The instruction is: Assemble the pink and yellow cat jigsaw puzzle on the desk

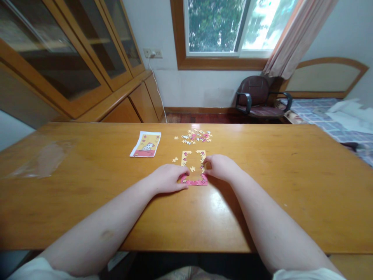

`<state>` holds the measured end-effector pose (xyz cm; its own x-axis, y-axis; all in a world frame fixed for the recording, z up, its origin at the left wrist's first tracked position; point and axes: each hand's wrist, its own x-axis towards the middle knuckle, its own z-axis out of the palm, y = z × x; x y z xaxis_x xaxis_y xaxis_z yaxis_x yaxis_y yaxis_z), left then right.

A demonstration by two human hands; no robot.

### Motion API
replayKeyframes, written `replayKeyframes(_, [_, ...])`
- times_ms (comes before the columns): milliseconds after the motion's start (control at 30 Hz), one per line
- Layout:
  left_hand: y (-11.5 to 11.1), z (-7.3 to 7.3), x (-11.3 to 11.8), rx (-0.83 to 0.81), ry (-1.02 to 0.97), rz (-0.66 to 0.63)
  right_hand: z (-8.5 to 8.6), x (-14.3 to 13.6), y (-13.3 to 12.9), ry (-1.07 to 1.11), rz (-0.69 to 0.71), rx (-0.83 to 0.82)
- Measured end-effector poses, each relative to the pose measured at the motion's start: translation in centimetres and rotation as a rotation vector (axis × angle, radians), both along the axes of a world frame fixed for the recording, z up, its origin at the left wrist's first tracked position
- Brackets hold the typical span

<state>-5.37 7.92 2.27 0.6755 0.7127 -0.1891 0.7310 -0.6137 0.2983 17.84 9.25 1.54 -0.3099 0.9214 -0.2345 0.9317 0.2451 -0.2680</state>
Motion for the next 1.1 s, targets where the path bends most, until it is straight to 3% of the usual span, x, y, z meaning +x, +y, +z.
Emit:
replayKeyframes(500, [-0.03, -0.17, -0.2, 0.007, -0.053, -0.119, 0.51, -0.12, -0.13, 0.039, 0.071, -0.06])
replayKeyframes(833, [-0.26, 0.13, 0.0, -0.018, -0.071, -0.238, 0.42, 0.36, 0.03, 0.021, 0.068, 0.014])
replayKeyframes(1100, [-0.49, 0.25, 0.13, -0.005, -0.067, -0.247, 0.12, 0.32, 0.03, 0.004, 0.073, 0.032])
